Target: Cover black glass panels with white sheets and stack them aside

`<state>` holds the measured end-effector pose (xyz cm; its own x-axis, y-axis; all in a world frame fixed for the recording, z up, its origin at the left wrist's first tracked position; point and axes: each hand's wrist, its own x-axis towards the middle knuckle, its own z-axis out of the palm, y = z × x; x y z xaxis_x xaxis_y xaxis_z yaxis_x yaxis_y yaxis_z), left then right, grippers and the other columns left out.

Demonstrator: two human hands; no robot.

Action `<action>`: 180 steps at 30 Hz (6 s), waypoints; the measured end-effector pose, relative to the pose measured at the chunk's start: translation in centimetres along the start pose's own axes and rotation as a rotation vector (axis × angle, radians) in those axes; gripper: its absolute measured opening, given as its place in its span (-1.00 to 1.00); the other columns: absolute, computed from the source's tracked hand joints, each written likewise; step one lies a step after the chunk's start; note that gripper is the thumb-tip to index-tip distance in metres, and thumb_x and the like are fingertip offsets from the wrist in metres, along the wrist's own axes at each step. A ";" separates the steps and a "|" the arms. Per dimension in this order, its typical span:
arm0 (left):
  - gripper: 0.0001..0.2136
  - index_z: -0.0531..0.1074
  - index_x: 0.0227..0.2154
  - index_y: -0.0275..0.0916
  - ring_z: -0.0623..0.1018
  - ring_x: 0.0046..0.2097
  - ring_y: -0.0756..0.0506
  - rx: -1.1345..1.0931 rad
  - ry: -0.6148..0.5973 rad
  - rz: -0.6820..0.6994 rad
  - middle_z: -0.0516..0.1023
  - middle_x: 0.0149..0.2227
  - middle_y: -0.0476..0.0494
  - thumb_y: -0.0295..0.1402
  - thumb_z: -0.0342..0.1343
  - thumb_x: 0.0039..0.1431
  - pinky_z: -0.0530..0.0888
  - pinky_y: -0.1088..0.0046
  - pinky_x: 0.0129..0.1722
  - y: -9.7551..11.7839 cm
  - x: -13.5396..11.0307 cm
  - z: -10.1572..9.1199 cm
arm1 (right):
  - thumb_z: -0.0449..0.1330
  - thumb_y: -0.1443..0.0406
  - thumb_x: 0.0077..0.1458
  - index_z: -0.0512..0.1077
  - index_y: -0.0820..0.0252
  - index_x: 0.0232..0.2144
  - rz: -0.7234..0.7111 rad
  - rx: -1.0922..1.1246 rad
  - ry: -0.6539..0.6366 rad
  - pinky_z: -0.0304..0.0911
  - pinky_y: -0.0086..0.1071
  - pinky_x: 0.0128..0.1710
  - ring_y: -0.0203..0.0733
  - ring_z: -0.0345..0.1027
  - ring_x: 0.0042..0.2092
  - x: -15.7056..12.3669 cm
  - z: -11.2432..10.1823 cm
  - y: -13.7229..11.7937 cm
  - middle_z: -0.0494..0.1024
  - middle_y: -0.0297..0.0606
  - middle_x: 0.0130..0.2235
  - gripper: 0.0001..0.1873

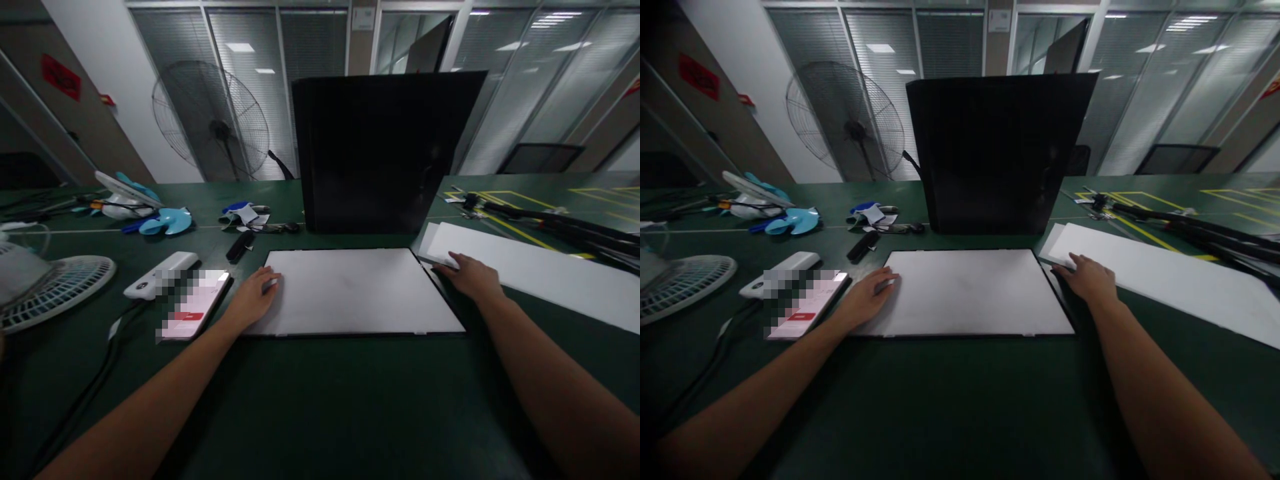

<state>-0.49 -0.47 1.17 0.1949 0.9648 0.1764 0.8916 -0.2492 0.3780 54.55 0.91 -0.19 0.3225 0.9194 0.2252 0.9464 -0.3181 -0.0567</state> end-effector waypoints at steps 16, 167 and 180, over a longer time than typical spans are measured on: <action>-0.57 0.52 0.10 -0.22 0.45 0.27 -0.32 -0.038 0.009 -0.044 0.37 0.34 -0.26 -0.17 -0.07 0.34 0.32 0.04 0.31 0.6 -0.2 -0.5 | -0.01 0.09 0.34 0.59 0.13 -0.09 -0.456 0.021 0.097 0.30 -0.20 -0.19 -0.04 0.49 -0.24 -7.1 -6.4 -11.3 0.64 -0.13 -0.19 -0.57; -0.61 0.56 0.08 -0.13 0.39 0.33 -0.32 -0.399 0.039 -0.121 0.37 0.33 -0.22 -0.15 0.14 0.24 0.27 0.01 0.32 -2.5 0.9 0.3 | 0.15 0.47 0.25 0.54 0.32 -0.12 -1.626 0.233 0.652 0.49 -0.32 -0.28 -0.17 0.54 -0.15 -12.5 -7.9 -14.9 0.65 -0.15 -0.19 -0.80; -0.60 0.50 0.13 -0.16 0.52 0.21 -0.26 -0.333 0.184 0.179 0.55 0.20 -0.17 -0.29 0.14 0.24 0.36 0.01 0.27 -1.5 0.0 -0.4 | 0.40 0.48 0.03 0.45 0.18 -0.23 -1.403 0.261 0.801 0.49 -0.24 -0.09 -0.09 0.52 0.04 -8.4 -7.6 -10.0 0.59 -0.15 0.06 -0.72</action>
<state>-2.00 -0.09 0.93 0.2317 0.8803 0.4139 0.6635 -0.4542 0.5945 42.21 -5.40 5.82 -0.7557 0.0634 0.6519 0.4768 0.7357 0.4811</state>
